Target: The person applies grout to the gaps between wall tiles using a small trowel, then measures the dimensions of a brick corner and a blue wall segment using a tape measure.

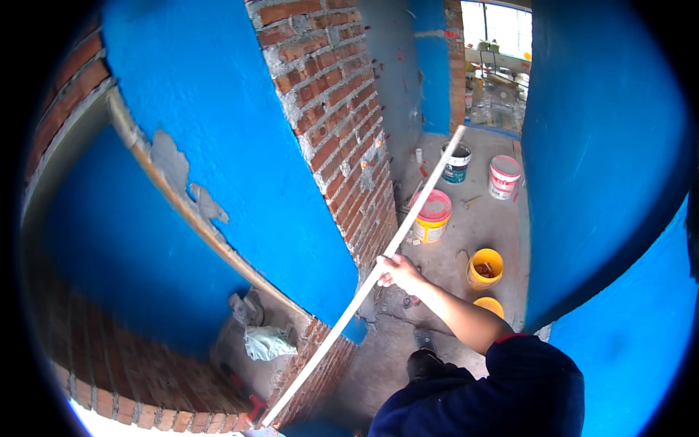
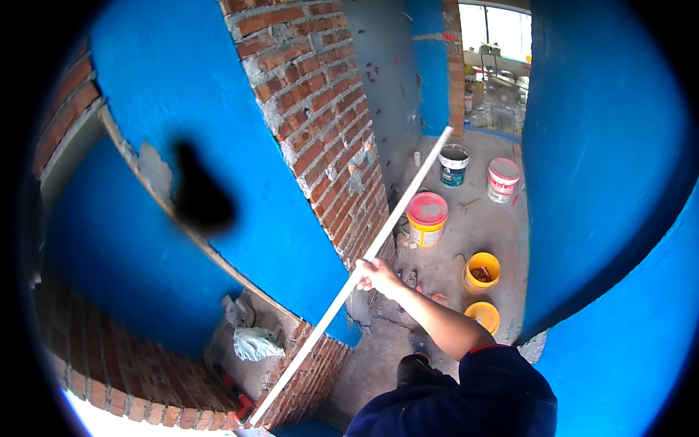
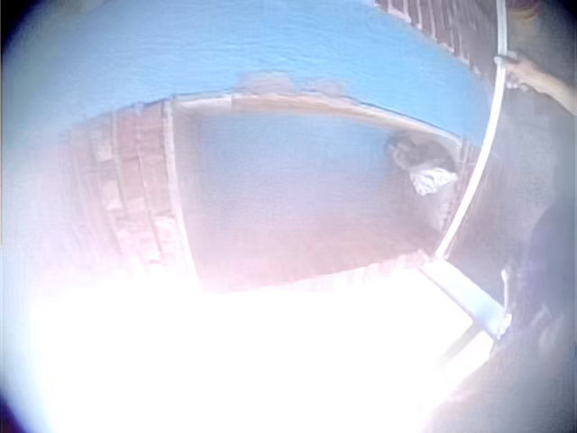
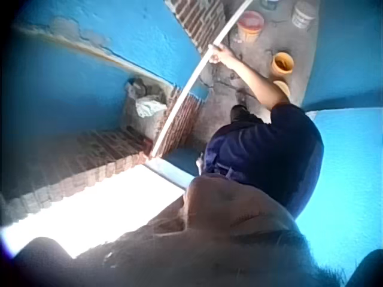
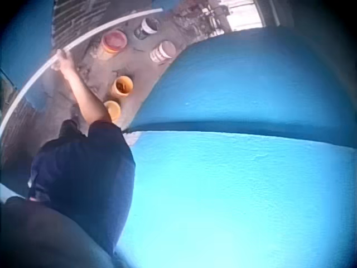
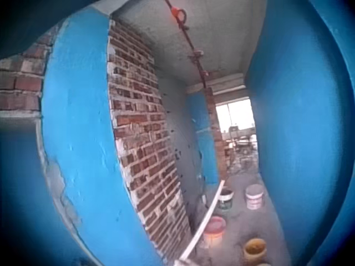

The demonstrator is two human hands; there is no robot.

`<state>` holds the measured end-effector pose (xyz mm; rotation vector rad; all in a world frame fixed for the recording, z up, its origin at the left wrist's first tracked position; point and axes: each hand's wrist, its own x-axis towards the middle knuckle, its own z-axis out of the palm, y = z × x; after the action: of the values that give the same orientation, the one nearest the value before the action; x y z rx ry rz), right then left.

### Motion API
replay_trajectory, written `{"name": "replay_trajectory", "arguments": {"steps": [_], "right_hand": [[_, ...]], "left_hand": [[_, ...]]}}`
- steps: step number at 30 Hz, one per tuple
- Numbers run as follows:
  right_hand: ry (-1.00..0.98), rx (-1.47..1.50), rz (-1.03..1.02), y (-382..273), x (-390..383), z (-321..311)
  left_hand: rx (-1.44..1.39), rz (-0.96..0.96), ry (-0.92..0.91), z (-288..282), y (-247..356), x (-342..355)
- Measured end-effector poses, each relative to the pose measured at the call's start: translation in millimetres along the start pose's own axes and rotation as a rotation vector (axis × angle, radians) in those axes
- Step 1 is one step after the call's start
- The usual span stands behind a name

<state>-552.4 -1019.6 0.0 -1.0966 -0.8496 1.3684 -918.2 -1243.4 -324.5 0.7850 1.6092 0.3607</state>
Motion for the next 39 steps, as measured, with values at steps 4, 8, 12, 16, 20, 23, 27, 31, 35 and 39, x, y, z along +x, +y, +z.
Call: {"name": "replay_trajectory", "arguments": {"steps": [4, 8, 12, 16, 20, 23, 27, 31, 35, 39], "right_hand": [[-0.119, -0.005, -0.002, -8.6, 29.4, -12.1], [-0.099, -0.039, -0.020, -31.5, 42.6, -57.4], [-0.029, -0.080, -0.049, -56.1, 60.4, -134.9], [0.281, -0.290, -0.095, -80.6, 77.9, -193.4], [0.528, -0.541, -0.040, -75.7, 64.9, -267.0], [0.733, -0.709, 0.013, -79.6, 40.4, -299.3], [0.945, -0.670, -0.053, -86.6, -3.1, -331.0], [1.247, -0.753, 0.003, -104.6, -35.5, -326.5], [1.495, -0.789, 0.062, -114.2, -74.3, -326.9], [1.666, -0.850, 0.201, -112.6, -121.4, -349.6]], "left_hand": [[-0.044, -0.040, 0.017, 7.9, 14.8, 12.1], [-0.076, -0.113, 0.031, 22.1, 21.4, 18.6], [-0.082, -0.116, 0.014, 39.5, 34.4, 24.3], [-0.184, -0.015, -0.052, 52.3, 48.0, 36.5], [-0.466, 0.202, -0.379, 54.9, 102.2, 94.1], [0.589, 0.542, -0.296, 57.7, 156.6, 132.2], [-0.094, -0.351, -0.087, 74.4, 215.8, 160.6], [0.080, -0.337, -0.252, 60.5, 237.6, 204.9], [0.225, -0.269, -0.325, 73.3, 283.2, 254.9], [0.349, -0.185, -0.359, 91.4, 329.0, 296.6]]}}
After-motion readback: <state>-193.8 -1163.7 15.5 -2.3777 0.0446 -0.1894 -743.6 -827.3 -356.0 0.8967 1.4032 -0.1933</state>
